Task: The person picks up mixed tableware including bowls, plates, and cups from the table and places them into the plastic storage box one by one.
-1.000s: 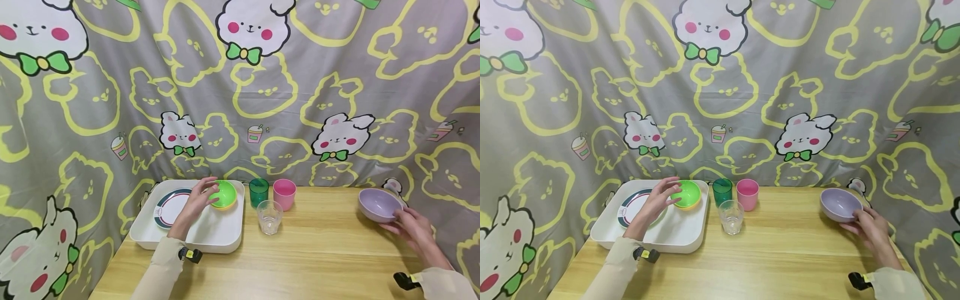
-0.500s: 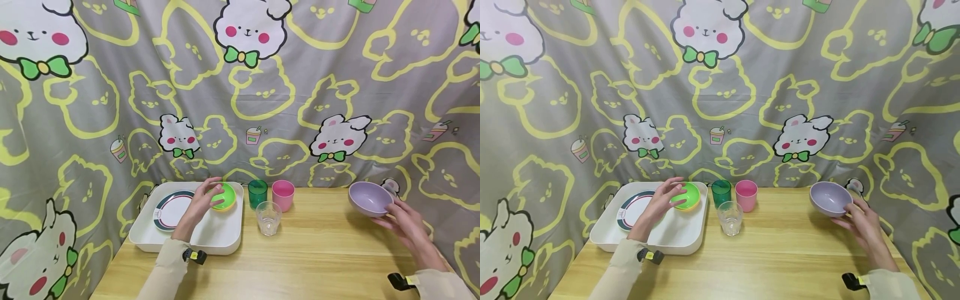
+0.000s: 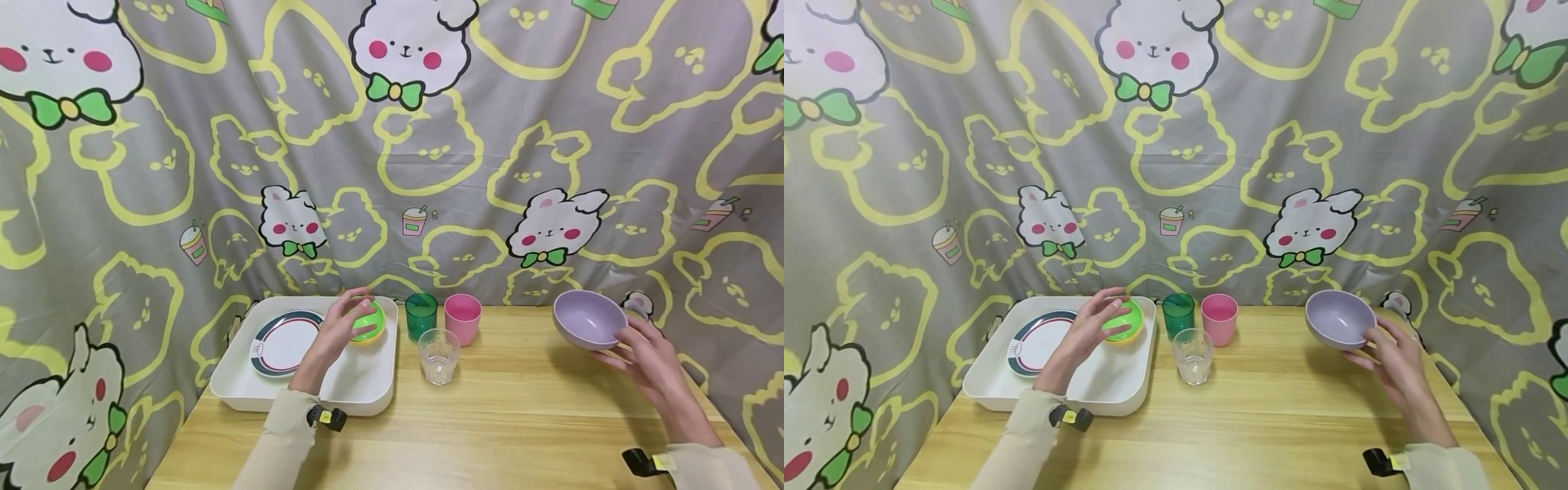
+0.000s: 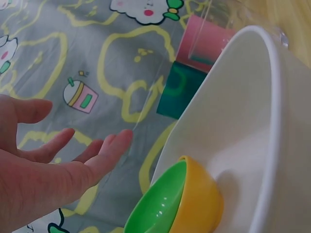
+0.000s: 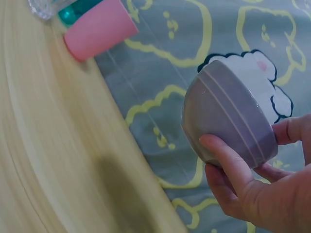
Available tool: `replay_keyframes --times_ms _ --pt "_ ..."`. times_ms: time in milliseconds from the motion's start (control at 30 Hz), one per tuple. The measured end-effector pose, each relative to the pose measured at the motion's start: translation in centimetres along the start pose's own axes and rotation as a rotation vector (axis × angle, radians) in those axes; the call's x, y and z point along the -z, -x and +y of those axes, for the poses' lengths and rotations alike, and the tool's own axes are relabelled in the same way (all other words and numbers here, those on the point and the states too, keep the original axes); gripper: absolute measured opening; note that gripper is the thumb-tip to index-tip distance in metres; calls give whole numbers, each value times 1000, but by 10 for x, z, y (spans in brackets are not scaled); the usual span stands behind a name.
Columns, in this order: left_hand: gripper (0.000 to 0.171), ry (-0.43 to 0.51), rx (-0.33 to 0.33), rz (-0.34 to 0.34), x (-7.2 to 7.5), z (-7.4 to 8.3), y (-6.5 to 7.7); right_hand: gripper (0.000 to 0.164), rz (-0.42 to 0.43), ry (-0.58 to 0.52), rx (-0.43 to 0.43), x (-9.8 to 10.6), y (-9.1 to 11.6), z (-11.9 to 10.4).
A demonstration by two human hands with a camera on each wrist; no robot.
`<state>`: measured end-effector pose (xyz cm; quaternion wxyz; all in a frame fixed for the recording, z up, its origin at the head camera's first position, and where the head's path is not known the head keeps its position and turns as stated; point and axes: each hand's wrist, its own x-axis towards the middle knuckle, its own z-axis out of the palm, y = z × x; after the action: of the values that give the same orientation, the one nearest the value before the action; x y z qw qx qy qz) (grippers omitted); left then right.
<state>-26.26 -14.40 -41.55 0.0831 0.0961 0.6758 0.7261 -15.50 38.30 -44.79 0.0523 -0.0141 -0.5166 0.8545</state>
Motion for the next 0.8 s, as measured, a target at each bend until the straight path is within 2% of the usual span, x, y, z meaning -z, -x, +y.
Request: replay_keyframes --times_ms 167,467,800 --pt "45 20 -12 -18 -5 1 0 40 -39 26 33 -13 -1 -1" --pt "44 15 -22 -43 -14 1 0 36 14 75 -32 -35 -1 1" --pt "45 45 -46 -67 -26 0 0 32 6 106 -27 -51 0 5"
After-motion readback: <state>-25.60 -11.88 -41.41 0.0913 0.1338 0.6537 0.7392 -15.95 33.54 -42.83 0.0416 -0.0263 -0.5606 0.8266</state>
